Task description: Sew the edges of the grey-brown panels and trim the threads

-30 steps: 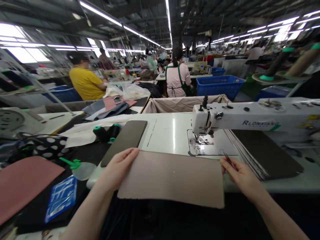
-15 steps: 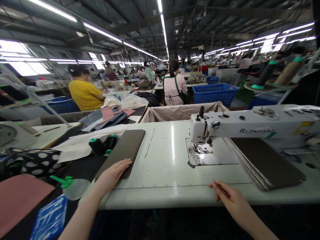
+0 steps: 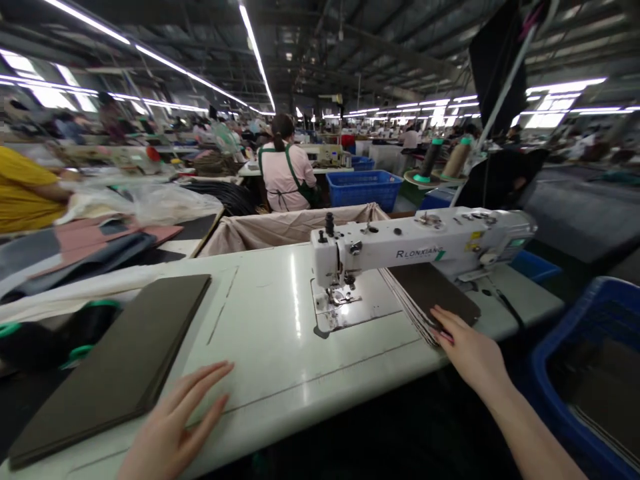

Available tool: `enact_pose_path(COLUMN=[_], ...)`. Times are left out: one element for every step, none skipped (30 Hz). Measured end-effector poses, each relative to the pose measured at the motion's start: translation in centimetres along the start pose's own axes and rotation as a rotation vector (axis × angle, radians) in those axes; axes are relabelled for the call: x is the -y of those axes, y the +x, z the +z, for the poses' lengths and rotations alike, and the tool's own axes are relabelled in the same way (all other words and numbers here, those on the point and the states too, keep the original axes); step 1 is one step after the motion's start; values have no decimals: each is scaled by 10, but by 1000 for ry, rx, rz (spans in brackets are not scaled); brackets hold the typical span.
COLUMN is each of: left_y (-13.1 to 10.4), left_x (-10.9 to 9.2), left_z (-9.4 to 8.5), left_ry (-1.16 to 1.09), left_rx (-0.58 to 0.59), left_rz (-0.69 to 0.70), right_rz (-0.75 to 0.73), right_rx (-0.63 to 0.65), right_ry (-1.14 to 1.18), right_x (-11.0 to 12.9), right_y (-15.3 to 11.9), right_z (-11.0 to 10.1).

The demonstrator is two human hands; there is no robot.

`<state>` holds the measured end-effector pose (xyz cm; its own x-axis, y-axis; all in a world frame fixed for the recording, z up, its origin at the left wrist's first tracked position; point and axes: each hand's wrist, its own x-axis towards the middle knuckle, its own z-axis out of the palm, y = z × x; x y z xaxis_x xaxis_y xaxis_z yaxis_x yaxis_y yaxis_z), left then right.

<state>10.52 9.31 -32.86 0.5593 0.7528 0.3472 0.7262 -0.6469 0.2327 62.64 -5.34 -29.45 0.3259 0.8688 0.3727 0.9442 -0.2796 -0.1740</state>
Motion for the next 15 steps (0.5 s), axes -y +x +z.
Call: enact_pose_path(left_y=[6, 12, 19, 27, 36, 44, 53, 63, 72, 81, 89, 97, 102, 105, 106], left_x=[-13, -25, -37, -49, -61, -73, -85, -98, -112, -125, -139, -152, -164, -174, -181], left_z=[7, 13, 18, 21, 22, 22, 22, 20, 19, 19, 20, 24, 29, 37, 46], left_ry=[-20, -46, -80, -125, -183, -250, -321, -386, -439, -476, -494, -496, -483, -453, -410], left_rx=[16, 27, 31, 32, 35, 43, 50, 54, 56, 56, 58, 71, 103, 156, 217], left_rz=[46, 82, 104, 107, 91, 62, 30, -1, -19, -16, 8, 53, 112, 180, 251], right_rz=[-22, -40, -54, -68, -84, -103, -130, -167, -221, -283, -366, -466, -558, -638, -716], right_rx=[14, 15, 3, -13, -32, -53, -65, -66, -32, 40, 119, 186, 248, 317, 384], right_ry=[-5, -8, -10, -7, 6, 36, 80, 145, 224, 300, 367, 438, 509, 579, 670], right_x=[-7, -12, -15, -15, -12, -5, 5, 19, 37, 56, 76, 96, 114, 130, 141], right_y=[1, 1, 1, 0, -1, -3, -7, -12, -18, -26, -35, -44, -53, -61, -68], right_z=[1, 1, -1, -6, -13, -21, -29, -36, -40, -40, -36, -28, -17, -4, 9])
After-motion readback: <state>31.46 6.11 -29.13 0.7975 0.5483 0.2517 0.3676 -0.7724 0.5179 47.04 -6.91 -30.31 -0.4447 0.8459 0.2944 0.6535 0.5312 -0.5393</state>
